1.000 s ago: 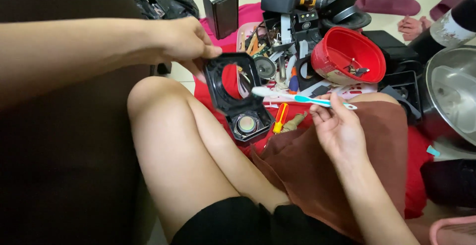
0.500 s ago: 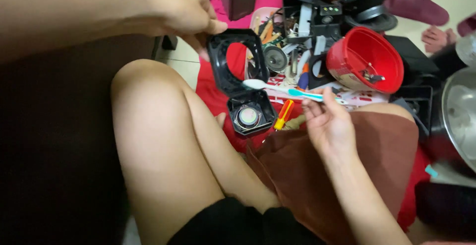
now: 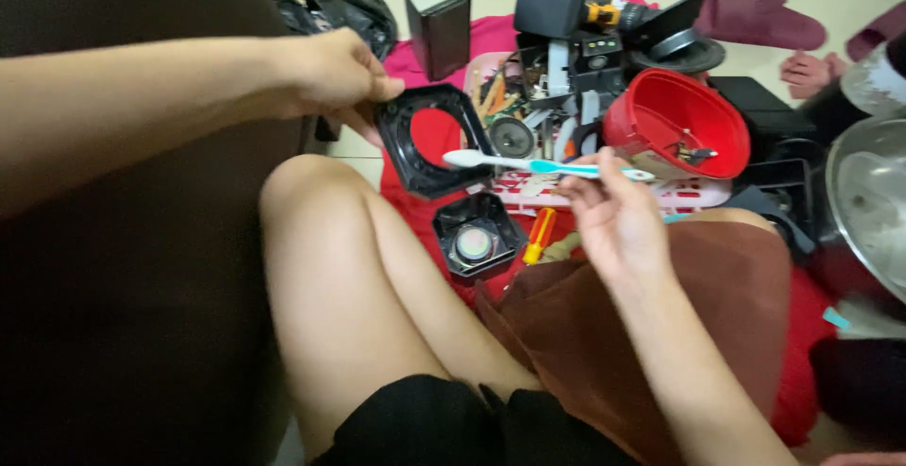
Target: Cleaning a plastic frame using a toothbrush and a cloth to remove dust or debris.
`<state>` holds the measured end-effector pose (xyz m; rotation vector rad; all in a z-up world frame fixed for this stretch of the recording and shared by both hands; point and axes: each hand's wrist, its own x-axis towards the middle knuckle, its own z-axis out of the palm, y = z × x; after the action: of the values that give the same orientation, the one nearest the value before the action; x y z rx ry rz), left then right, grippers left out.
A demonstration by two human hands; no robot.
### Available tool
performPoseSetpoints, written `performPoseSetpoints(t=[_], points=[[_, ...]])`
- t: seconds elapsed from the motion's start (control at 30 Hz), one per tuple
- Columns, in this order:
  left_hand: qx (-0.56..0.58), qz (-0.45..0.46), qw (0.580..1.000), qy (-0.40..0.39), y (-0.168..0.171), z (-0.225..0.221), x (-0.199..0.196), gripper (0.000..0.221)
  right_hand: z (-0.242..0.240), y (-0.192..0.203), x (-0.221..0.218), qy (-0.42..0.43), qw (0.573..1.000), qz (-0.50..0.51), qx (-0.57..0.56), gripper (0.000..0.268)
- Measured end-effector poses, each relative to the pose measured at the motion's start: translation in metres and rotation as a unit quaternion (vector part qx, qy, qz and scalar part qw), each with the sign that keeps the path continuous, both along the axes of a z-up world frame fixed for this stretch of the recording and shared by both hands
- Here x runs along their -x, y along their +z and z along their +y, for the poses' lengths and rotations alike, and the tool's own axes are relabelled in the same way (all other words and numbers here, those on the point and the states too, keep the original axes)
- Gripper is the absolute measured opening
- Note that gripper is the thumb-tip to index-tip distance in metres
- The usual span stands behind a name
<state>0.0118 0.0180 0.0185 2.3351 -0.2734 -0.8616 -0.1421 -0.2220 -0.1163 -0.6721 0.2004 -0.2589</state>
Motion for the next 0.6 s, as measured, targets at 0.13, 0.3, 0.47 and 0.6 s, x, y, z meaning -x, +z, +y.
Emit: performPoseSetpoints(t=[0.13, 0.3, 0.47, 0.6], points=[[0.037, -0.012, 0.999, 0.01, 0.019, 0.021, 0.005, 0.026, 0.0, 0.001, 0.001, -0.029, 0.999, 0.043, -0.005, 0.015], [0.024, -0.011, 0.999, 0.039, 0.05, 0.035, 0.032, 0.028, 0.011, 0.004, 0.002, -0.017, 0.999, 0.032, 0.014, 0.015], [-0.02, -0.053, 0.998, -0.02, 0.068, 0.025, 0.037, 0.026, 0.02, 0.011, 0.004, -0.034, 0.998, 0.045, -0.01, 0.013], [-0.01, -0.031, 0.999, -0.036, 0.055, 0.005, 0.019, 0.027, 0.006, 0.011, 0.004, -0.07, 0.997, 0.033, -0.023, 0.016]])
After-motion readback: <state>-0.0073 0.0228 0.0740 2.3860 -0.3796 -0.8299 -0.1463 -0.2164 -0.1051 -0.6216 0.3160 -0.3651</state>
